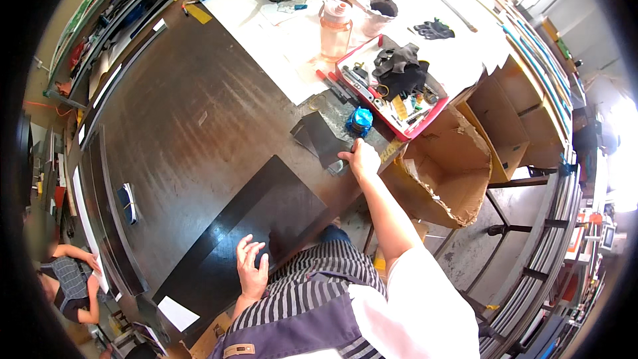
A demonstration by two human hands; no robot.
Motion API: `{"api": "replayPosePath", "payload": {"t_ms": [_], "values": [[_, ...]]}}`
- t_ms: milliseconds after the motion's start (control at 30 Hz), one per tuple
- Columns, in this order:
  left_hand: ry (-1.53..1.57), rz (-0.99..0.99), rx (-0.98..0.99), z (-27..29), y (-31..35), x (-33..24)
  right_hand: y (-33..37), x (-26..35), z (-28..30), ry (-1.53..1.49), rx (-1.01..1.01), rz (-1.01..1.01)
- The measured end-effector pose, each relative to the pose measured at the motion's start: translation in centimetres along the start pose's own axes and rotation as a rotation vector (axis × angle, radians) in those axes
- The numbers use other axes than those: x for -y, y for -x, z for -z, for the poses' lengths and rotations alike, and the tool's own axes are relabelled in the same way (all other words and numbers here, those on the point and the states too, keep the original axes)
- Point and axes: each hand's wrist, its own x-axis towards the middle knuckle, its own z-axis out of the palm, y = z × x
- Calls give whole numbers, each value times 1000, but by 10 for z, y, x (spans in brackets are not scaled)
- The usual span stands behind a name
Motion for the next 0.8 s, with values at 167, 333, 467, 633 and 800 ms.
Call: {"api": "replayPosePath", "payload": {"t_ms": [167,333,467,633,800], "values": [[-22,15,8,-18,-29,-20,-11,1,20,-8,116,-36],[146,19,54,-39,-74,-35,-3,4,26,-164,34,11],[780,253,221,-67,-98,-38,51,38,33,-277,-169,464],[983,630,150,-96,-81,-5,137,56,32,-350,375,922],[827,620,217,-97,-56,22,146,24,1,-452,316,320]]}}
